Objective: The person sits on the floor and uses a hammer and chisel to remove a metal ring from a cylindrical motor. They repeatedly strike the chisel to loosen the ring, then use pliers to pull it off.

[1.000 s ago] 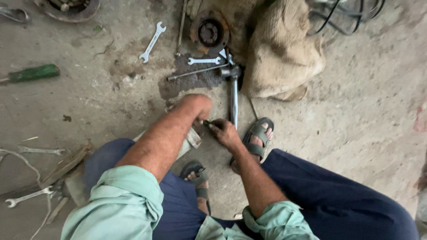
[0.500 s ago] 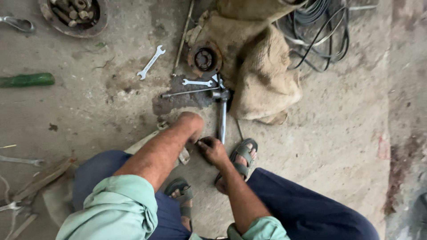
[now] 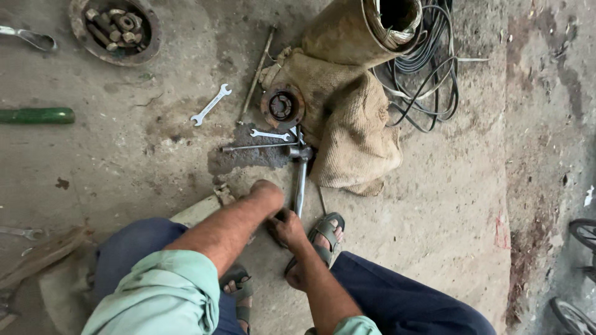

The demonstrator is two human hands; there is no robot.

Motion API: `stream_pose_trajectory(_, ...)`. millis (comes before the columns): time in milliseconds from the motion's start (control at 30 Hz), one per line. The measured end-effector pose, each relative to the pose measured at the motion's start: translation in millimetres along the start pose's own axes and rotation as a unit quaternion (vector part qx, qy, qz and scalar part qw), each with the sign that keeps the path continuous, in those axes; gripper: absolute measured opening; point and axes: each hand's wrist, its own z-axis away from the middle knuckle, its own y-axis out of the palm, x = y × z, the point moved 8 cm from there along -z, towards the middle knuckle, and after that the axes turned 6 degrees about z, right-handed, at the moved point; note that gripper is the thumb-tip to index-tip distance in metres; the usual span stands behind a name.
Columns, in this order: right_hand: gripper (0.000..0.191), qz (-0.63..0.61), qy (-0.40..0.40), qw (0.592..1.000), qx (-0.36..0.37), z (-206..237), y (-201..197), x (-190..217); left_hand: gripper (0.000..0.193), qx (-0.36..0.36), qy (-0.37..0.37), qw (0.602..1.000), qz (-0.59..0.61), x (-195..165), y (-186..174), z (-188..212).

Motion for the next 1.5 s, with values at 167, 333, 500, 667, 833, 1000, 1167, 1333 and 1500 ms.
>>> stream_pose_trajectory(167,0.029,0.011,-0.074,0.997,-0.008,-1.8,6.2,3.0,0.042,-0.018,-0.015,1.000,-0.014,2.2,0.4,-4.6)
stream_pose_trajectory(333,0.029,-0.011,-0.035,0.999,0.007,-4.8,8.8,-4.4,0.041,-0.026,-0.019,0.999,-0.017,6.0,3.8,-4.7)
stream_pose_trajectory(500,0.031,0.023,-0.032,0.999,0.006,-0.9,2.8,2.8,0.040,-0.037,-0.022,0.999,-0.020,3.9,-1.0,-5.1)
stream_pose_trajectory(667,0.033,0.022,-0.026,0.999,0.029,6.1,3.8,8.7,0.039,-0.044,-0.028,0.998,-0.024,5.9,-12.5,-4.1)
stream_pose_trajectory(833,0.032,-0.045,0.013,0.999,0.027,2.6,6.7,-2.0,0.037,-0.028,-0.015,0.999,-0.017,5.6,-12.0,0.5)
stream_pose_trajectory(1000,0.033,-0.052,0.036,0.997,0.036,-6.2,11.2,-11.3,0.036,-0.032,-0.013,0.999,-0.016,7.6,-16.4,1.0)
stream_pose_trajectory(1167,0.033,-0.044,0.039,0.998,0.025,-6.0,11.8,-11.7,0.035,-0.038,-0.015,0.999,-0.021,7.7,-21.9,2.1)
stream_pose_trajectory(1333,0.032,-0.012,0.015,1.000,0.018,-1.8,8.8,-4.9,0.034,-0.032,-0.017,0.999,-0.019,5.3,-22.9,9.1)
stream_pose_trajectory(1500,0.032,-0.039,0.025,0.999,0.027,2.5,5.8,3.6,0.033,-0.037,-0.017,0.999,-0.020,2.3,-30.8,10.9)
